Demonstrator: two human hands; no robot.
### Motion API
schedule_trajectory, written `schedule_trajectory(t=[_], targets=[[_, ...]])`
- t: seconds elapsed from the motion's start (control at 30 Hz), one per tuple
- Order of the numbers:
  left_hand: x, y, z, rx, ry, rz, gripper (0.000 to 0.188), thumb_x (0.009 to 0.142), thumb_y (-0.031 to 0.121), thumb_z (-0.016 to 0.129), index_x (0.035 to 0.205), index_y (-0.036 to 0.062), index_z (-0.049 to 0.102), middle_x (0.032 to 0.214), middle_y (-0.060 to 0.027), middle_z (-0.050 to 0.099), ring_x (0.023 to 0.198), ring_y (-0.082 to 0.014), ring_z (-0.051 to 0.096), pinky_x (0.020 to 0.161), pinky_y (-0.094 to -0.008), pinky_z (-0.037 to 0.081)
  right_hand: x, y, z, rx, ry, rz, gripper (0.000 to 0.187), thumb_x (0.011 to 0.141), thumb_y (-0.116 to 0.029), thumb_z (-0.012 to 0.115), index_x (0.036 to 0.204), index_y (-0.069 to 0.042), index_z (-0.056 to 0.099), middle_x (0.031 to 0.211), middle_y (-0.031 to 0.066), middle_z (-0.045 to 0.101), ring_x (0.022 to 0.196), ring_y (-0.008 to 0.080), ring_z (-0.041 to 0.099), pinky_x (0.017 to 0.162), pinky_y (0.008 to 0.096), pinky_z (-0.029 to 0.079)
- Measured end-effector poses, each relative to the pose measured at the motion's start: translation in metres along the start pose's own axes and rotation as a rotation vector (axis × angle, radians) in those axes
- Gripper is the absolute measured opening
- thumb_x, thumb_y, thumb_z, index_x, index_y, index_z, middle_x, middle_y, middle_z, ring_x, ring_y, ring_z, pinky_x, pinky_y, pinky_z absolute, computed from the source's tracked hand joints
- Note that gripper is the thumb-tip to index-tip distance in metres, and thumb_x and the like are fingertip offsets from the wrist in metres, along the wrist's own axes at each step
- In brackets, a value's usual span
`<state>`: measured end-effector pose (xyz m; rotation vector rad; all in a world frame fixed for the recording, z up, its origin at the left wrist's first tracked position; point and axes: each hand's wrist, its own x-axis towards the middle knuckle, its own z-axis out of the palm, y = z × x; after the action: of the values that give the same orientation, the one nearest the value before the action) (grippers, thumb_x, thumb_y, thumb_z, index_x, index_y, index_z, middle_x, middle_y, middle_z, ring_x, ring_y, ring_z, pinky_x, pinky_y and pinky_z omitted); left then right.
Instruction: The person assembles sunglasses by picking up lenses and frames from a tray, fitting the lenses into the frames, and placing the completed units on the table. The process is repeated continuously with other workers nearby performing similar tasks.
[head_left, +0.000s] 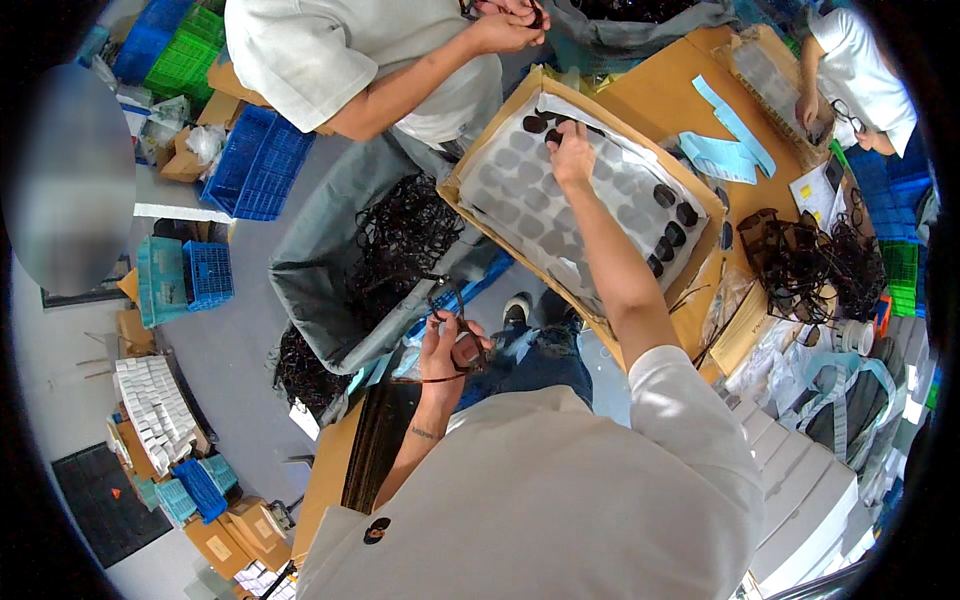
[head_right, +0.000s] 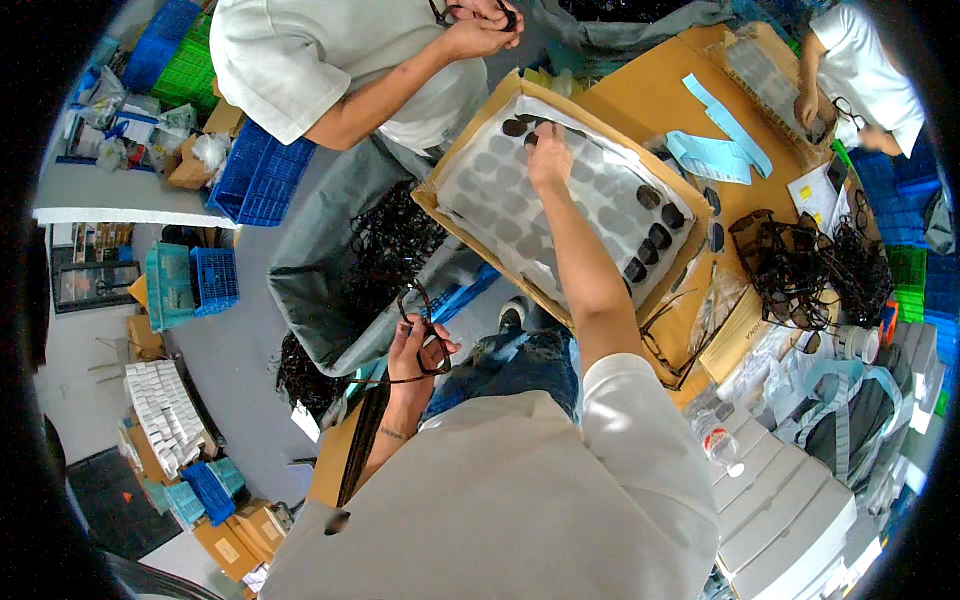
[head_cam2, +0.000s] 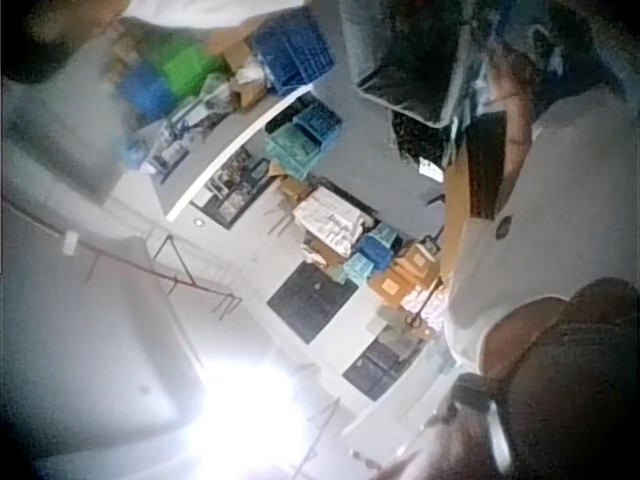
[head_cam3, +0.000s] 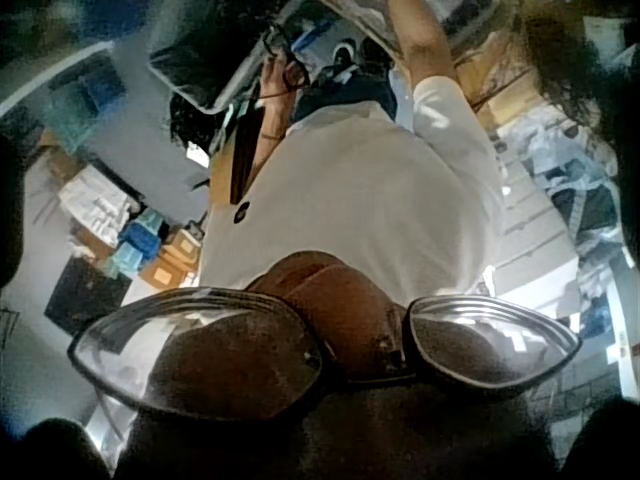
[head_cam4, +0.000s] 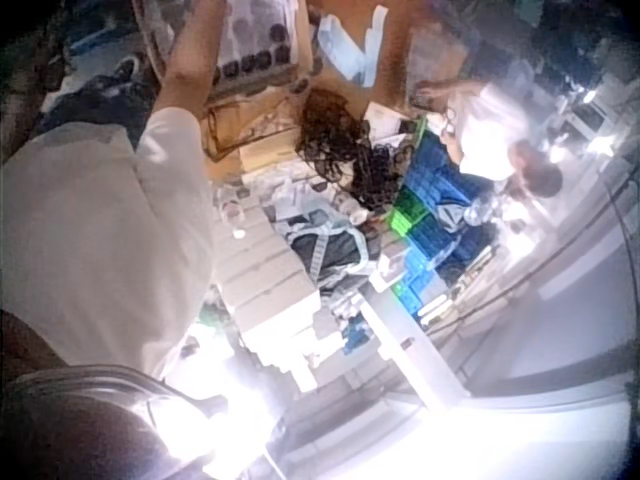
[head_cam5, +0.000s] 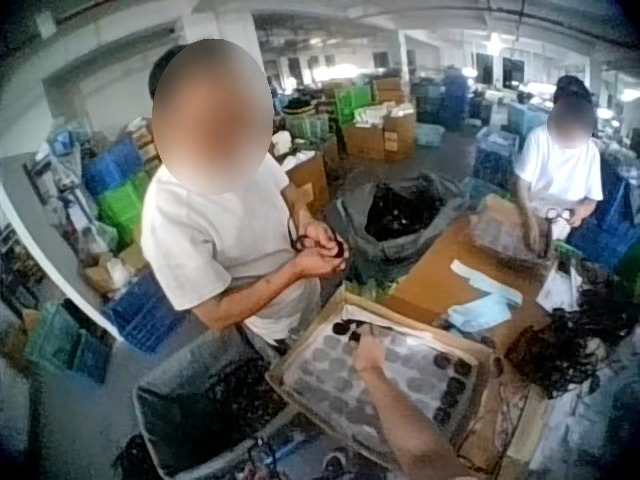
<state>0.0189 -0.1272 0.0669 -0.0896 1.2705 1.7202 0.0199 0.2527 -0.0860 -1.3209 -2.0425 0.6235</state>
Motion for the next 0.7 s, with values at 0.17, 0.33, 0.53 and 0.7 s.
schedule_trajectory(t=[0.17, 0.33, 0.53, 0.7], targets=[[-0.002, -0.007, 0.008, 0.070, 0.022, 0.029, 0.018, 0.103, 0.029, 0.049, 0.113, 0.0154, 0.046, 0.087, -0.0099, 0.058, 0.074, -0.0248, 0.063, 0.068, -0.0400, 0.054, -0.015, -0.025, -0.034, 0.115, 0.116, 0.009, 0.016, 0.085, -0.014, 0.071, 0.093, -0.006, 0.060, 0.098, 0.0097, 0.061, 0.084, 0.0285, 0.063, 0.073, 0.0412, 0.051], [0.021, -0.008, 0.048, 0.398, -0.101, 0.318, 0.049, 0.106, 0.038, 0.037, 0.140, 0.0033, 0.035, 0.087, -0.0072, 0.051, 0.070, -0.0160, 0.054, 0.057, -0.0315, 0.049, -0.118, -0.057, -0.196, 0.827, 0.293, 0.153, 0.010, 0.094, -0.010, 0.061, 0.094, -0.002, 0.057, 0.083, 0.0057, 0.061, 0.070, 0.0102, 0.055, 0.063, 0.0276, 0.046], [0.031, -0.058, 0.146, 0.602, -0.346, 0.353, 0.035, 0.105, 0.029, 0.042, 0.129, 0.0032, 0.038, 0.097, -0.0046, 0.050, 0.083, -0.0150, 0.053, 0.078, -0.0284, 0.048, -0.250, -0.102, -0.345, 0.520, 0.170, -0.296, 0.038, 0.089, -0.016, 0.066, 0.120, 0.002, 0.054, 0.101, 0.0199, 0.064, 0.080, 0.0333, 0.064, 0.074, 0.0350, 0.051], [-0.018, -0.139, 0.205, 1.177, -1.099, 0.787, 0.082, 0.086, 0.020, 0.068, 0.147, -0.0029, 0.018, 0.132, -0.0216, 0.038, 0.116, -0.0341, 0.046, 0.099, -0.0395, 0.040, -0.249, -0.040, -0.340, 0.402, 0.247, 0.364, 0.040, 0.084, -0.004, 0.063, 0.122, 0.005, 0.054, 0.108, 0.0220, 0.062, 0.100, 0.0387, 0.061, 0.083, 0.0389, 0.050]])
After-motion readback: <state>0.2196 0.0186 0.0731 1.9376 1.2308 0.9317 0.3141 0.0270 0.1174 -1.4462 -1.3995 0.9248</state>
